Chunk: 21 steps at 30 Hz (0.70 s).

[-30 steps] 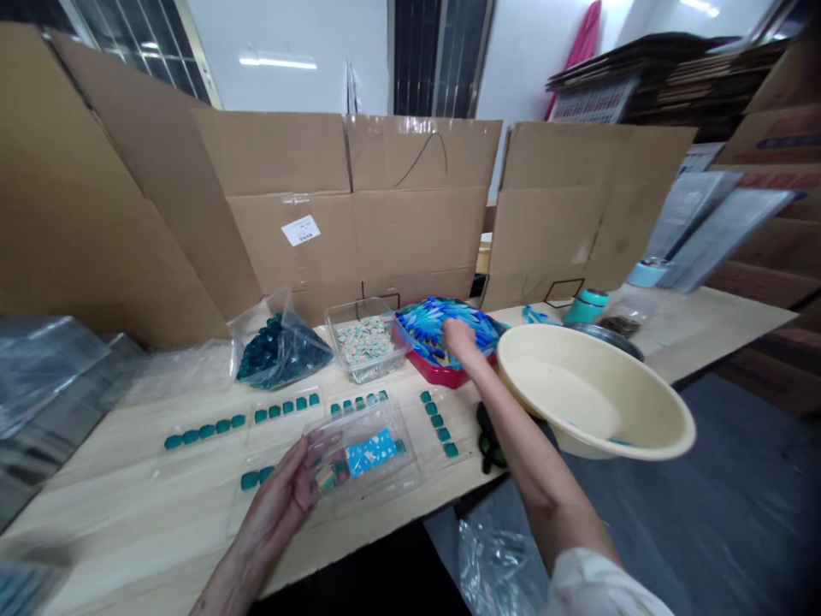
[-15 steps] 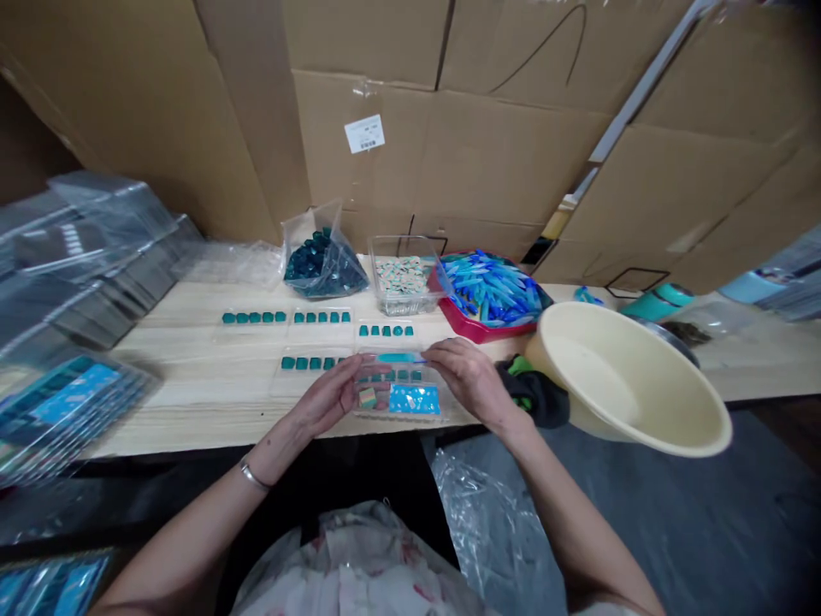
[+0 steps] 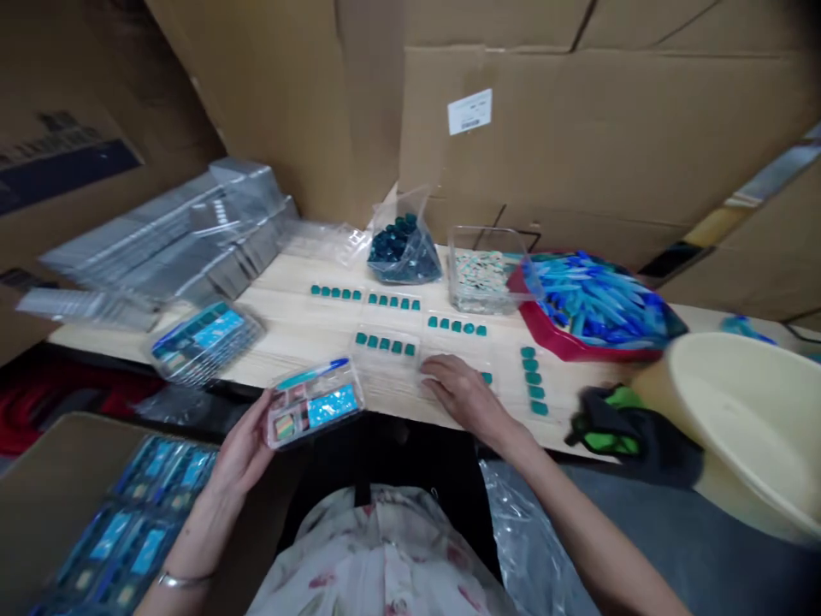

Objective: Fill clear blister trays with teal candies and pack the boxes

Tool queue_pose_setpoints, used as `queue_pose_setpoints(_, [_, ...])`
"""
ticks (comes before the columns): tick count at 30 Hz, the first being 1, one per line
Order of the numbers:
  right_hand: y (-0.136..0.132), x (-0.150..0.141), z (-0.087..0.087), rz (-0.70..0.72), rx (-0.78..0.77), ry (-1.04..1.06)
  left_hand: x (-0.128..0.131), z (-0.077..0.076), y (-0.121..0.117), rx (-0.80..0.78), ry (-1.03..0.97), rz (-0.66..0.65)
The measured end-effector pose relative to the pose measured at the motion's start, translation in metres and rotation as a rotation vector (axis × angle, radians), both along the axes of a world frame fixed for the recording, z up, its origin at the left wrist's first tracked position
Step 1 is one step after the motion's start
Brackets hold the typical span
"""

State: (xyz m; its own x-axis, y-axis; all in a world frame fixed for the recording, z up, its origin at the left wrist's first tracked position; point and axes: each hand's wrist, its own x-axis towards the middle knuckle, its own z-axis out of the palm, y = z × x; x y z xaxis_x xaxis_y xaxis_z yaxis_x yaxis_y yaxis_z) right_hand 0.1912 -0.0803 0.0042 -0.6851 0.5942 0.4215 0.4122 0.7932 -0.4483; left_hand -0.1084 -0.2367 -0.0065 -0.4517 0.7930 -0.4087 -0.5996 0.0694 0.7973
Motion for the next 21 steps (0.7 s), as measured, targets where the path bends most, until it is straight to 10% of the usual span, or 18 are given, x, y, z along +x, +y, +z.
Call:
queue_pose_setpoints(10, [0.096,-0.204,0.030,0.058,0.211,-0.481,-0.023,-0.025,-0.023,0.183,-0.050,0.205])
queue_pose_setpoints(21, [0.078,-0.245,-0.002,0.049,0.420,-0.663,-0.036,-0.038,-0.025,0.251,-0.123,0.252])
